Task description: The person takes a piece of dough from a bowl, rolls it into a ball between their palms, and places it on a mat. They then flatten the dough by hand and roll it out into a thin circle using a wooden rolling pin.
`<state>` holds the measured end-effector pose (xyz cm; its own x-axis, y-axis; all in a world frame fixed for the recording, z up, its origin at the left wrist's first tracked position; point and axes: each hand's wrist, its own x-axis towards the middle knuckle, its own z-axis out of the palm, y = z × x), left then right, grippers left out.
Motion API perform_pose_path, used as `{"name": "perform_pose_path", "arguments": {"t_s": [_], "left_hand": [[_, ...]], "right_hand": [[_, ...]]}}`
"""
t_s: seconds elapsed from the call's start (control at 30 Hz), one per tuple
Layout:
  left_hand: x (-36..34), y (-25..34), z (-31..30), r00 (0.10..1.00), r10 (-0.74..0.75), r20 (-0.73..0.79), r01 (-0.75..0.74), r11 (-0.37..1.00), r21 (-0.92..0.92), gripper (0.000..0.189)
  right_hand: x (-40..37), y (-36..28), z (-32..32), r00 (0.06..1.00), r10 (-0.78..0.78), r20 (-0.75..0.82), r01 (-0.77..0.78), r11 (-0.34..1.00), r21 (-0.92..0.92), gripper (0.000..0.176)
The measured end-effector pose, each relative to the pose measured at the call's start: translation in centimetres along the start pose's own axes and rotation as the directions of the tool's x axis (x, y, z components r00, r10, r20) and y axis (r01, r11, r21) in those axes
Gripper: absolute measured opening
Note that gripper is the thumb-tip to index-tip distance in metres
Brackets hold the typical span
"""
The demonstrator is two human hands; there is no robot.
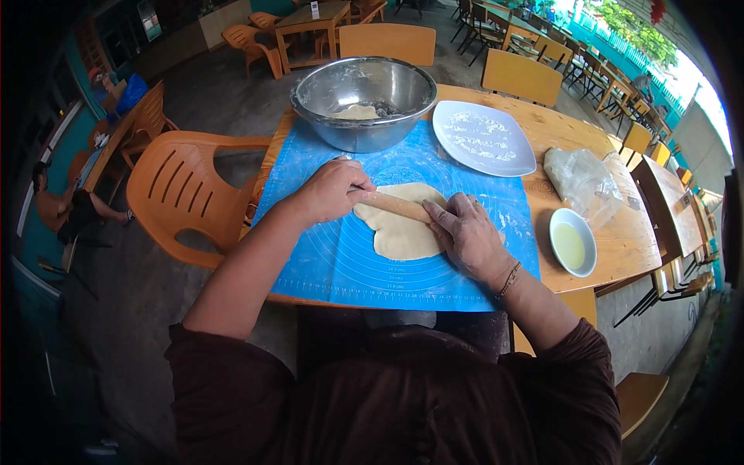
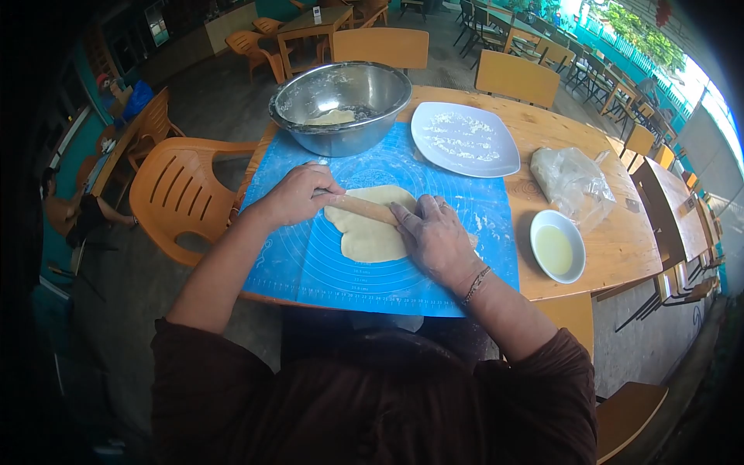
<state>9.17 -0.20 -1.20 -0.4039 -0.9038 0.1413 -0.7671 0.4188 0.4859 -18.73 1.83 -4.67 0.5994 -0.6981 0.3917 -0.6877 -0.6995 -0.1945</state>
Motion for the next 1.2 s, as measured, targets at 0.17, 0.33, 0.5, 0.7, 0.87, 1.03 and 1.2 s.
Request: {"name": "perform_pose_path", "arguments": {"t_s": [0.17, 0.33, 0.5, 0.7, 0.87, 1.03, 1.2], "left_hand": [[-1.2, -0.3, 0.5, 0.984, 0.154, -0.095, -0.144, 0.984, 0.101, 0.013], [-2.4, 0.0, 1.1, 0.975, 0.137, -0.176, -0.137, 0.99, 0.013, 0.013], [-2.7, -0.4, 1.6, 0.967, 0.175, -0.185, -0.175, 0.984, 0.019, 0.013], [-4.8, 0.7, 2.4, 0.947, 0.178, -0.266, -0.207, 0.975, -0.083, 0.009], [-6.4, 0.4, 3.4, 0.912, 0.216, -0.349, -0.244, 0.969, -0.037, 0.01], [-7.7, 1.0, 3.9, 0.899, 0.227, -0.373, -0.221, 0.973, 0.06, 0.019], [-9.2, 2.0, 4.0, 0.903, 0.225, -0.366, -0.203, 0.974, 0.098, 0.026]], "right_hand": [[1.7, 0.2, -1.8, 0.993, 0.088, 0.075, -0.106, 0.948, 0.299, 0.023], [2.1, 0.4, -0.1, 0.999, 0.03, -0.035, -0.022, 0.977, 0.213, 0.024], [1.3, -0.7, 0.2, 0.996, 0.071, -0.062, -0.064, 0.992, 0.112, 0.022], [0.1, -1.8, 0.4, 0.993, 0.034, -0.113, -0.017, 0.989, 0.145, 0.021], [-0.3, -2.2, 0.7, 0.99, -0.004, -0.142, 0.024, 0.99, 0.142, 0.02], [-1.0, -2.7, 0.1, 0.986, -0.073, -0.148, 0.091, 0.989, 0.118, 0.013], [-1.9, -3.1, 0.0, 0.983, -0.095, -0.159, 0.111, 0.99, 0.092, 0.013]]}}
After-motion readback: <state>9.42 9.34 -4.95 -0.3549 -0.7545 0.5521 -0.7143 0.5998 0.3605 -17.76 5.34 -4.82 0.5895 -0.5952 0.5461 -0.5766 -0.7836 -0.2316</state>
